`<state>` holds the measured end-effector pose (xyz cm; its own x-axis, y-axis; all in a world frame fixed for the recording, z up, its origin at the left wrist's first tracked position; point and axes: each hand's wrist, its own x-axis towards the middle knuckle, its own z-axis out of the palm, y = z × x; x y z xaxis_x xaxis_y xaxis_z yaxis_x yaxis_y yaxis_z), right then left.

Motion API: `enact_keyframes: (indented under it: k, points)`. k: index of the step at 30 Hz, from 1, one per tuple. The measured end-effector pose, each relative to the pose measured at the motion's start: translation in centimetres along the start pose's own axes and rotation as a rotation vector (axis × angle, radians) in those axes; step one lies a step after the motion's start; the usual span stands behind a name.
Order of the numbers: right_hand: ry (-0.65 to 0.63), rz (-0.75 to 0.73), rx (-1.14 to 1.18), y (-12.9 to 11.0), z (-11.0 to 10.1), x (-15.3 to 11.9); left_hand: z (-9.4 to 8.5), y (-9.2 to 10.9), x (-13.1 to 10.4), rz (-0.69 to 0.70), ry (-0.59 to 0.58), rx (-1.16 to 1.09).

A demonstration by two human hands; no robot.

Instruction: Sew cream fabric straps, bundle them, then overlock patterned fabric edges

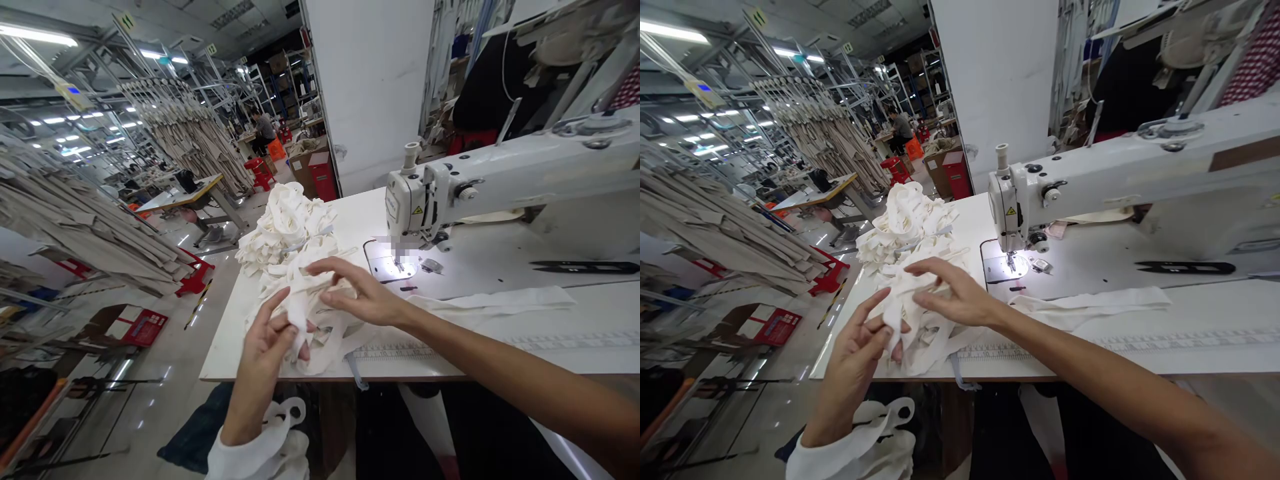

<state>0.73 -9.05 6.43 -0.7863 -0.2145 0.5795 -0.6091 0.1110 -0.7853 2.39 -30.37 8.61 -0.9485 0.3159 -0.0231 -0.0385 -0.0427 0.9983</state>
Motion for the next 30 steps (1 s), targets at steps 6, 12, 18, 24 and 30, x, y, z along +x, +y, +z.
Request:
enact_keyframes:
  k: [6,12,18,24,30]
  points:
    - [-0.352,0.264,0.269,-0.1,1.5,0.2,0.7,0.0,-0.1,-0.083,-0.186,0.190]
    - [-0.341,0.267,0.126,0.9,0.6,-0.8,-0.6,-0.1,0.4,0.008,-0.047,0.360]
    - [-0.236,0.280,0.192,0.4,0.9,-1.0,-0.2,-0.7,0.7,-0.033,-0.035,0.415]
    - [-0.203,0.274,0.193,0.6,1.1,-1.3,-0.3,-0.7,0.4,-0.076,0.051,0.359]
    - [-0.154,0.283,0.208,0.8,1.4,-1.5,-0.7,-0.7,0.2,-0.064,0.066,0.339]
